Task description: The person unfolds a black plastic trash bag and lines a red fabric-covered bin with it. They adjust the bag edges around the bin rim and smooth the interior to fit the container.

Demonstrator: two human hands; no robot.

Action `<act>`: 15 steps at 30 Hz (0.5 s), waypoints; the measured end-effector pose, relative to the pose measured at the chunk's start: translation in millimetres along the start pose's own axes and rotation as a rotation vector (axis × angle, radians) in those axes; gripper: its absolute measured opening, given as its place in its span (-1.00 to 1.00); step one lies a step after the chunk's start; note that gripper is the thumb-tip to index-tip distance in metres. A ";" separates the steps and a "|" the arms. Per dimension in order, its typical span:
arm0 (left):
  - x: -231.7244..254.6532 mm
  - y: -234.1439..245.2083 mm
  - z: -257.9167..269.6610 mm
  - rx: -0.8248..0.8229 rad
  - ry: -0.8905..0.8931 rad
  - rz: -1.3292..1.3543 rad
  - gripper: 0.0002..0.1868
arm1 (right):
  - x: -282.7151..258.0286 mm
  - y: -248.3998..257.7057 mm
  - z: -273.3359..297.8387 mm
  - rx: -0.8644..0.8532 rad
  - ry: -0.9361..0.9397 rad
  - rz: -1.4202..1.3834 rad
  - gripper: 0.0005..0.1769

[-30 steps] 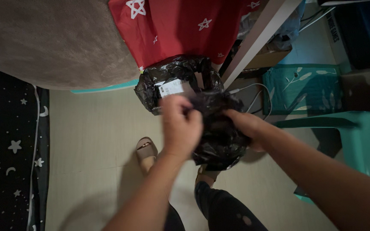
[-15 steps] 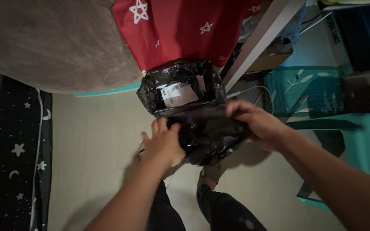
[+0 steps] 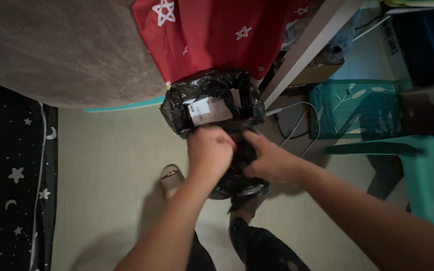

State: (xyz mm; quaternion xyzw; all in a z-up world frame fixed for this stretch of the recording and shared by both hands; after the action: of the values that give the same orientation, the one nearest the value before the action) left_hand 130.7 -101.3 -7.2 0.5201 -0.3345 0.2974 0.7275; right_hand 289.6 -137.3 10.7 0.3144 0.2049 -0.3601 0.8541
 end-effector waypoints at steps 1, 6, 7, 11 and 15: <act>-12.2 -17.5 -3.4 -0.146 0.132 0.084 -0.77 | -9.3 -5.6 4.3 -0.059 0.006 -0.106 0.04; -56.3 -52.0 -20.8 -0.205 0.052 0.237 -0.67 | -51.6 -23.2 29.1 -0.251 0.145 -0.636 0.30; -66.6 -48.1 -23.0 -0.192 0.040 0.236 -0.65 | -56.6 -23.4 33.1 -0.262 0.133 -0.710 0.34; -100.7 -16.1 -21.9 -0.080 0.045 0.084 -0.54 | -56.6 15.8 26.2 -0.026 -0.157 -0.704 0.40; -124.4 21.2 -26.9 -0.048 0.025 -0.038 -0.42 | -49.0 33.4 11.6 0.130 -0.270 -0.540 0.33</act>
State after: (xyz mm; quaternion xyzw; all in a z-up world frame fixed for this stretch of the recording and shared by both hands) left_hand 44.4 -80.2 -100.7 0.5050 -0.3223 0.2821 0.7493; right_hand 283.7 -103.3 60.3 0.2518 0.1423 -0.6247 0.7253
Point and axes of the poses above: each hand's wrist, its own z-axis away from the middle knuckle, its own y-axis out of the back of the hand, x = y × z, the point moved 5 cm from there along -z, towards the middle knuckle, and after that the axes turned 9 degrees about -y, right-handed, at the moved point
